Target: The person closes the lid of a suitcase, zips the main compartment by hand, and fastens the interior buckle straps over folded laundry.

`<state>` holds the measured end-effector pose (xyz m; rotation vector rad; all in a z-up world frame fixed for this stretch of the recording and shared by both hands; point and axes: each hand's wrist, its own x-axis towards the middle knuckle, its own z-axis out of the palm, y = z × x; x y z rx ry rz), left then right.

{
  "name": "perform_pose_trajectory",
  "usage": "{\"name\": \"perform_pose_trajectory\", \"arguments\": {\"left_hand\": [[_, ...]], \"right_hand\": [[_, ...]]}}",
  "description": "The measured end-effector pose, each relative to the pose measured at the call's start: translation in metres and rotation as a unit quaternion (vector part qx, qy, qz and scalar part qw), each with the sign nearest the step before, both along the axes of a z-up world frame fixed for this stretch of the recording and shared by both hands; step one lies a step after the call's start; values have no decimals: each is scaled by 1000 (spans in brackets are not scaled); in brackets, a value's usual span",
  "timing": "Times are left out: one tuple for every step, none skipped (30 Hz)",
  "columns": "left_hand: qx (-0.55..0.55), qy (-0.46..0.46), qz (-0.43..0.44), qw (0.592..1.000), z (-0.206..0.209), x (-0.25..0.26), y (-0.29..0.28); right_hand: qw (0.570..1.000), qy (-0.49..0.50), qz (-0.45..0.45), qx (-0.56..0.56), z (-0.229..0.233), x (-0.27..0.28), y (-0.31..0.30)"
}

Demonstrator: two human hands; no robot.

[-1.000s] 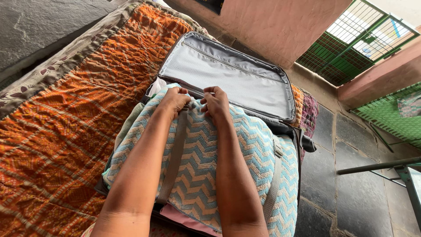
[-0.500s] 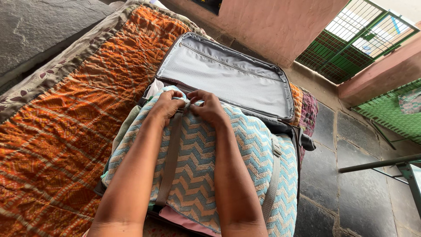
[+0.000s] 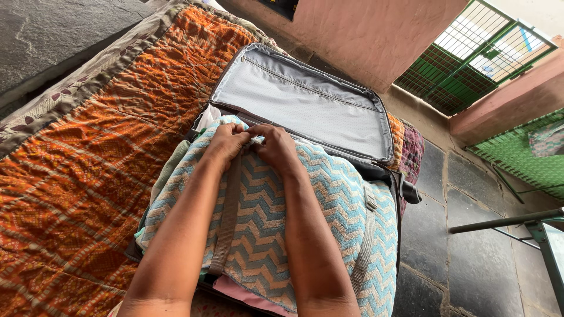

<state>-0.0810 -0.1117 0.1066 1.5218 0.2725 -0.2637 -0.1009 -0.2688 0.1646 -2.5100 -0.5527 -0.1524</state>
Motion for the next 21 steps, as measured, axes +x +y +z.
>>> {"name": "perform_pose_trajectory", "arguments": {"left_hand": [[29,-9,5,1000,-2,0,-1],[59,-16,9,998,-3,-1,-1],[89,-24,14,996,-3,-2,-1],[82,-20,13,996,-2,-4,0],[76,-16,12,997,0,-6,2],[69,-12,11,998,3,-8,2],[78,-3,13,997,6,-9,1],[87,7,16,996,8,-9,-1],[97,17,19,995,9,-8,-1],[96,1,26,995,8,-8,-2],[94,-15,33,995,6,-9,-2],[94,-30,39,994,2,-9,-3],[80,-45,40,995,-1,-8,-2],[67,-58,41,995,-5,-8,-2],[53,-72,42,995,-8,-7,-1],[40,-76,44,995,-10,-8,-1],[28,-79,46,995,-12,-9,0],[16,-84,47,995,-13,-10,0],[21,-82,47,995,-12,-12,0],[27,-82,47,995,-10,-12,0],[32,-81,46,995,-8,-12,1]], "right_hand": [[1000,1,4,2,1,0,0],[1000,3,8,6,2,0,1],[1000,-2,8,2,2,-1,3],[1000,-8,8,-2,2,-2,3],[1000,-14,8,-7,2,-2,4],[1000,-9,3,-11,3,-3,4],[1000,-4,-3,-16,3,-4,4],[1000,1,-7,-20,2,-4,5],[999,-15,-10,-27,1,-4,6],[999,-32,-13,-34,0,-5,8],[998,-49,-16,-40,-1,-4,9],[997,-52,-20,-46,-2,-4,10],[997,-56,-24,-52,-2,-3,10],[996,-58,-28,-58,-3,-3,11],[995,-67,-28,-61,-3,-4,11],[995,-76,-28,-64,-4,-5,11],[994,-85,-27,-67,-4,-6,11],[994,-74,-33,-72,-4,-6,11],[994,-63,-40,-77,-4,-6,12],[994,-53,-46,-81,-4,-5,12],[995,-36,-52,-72,-3,-3,12]]}}
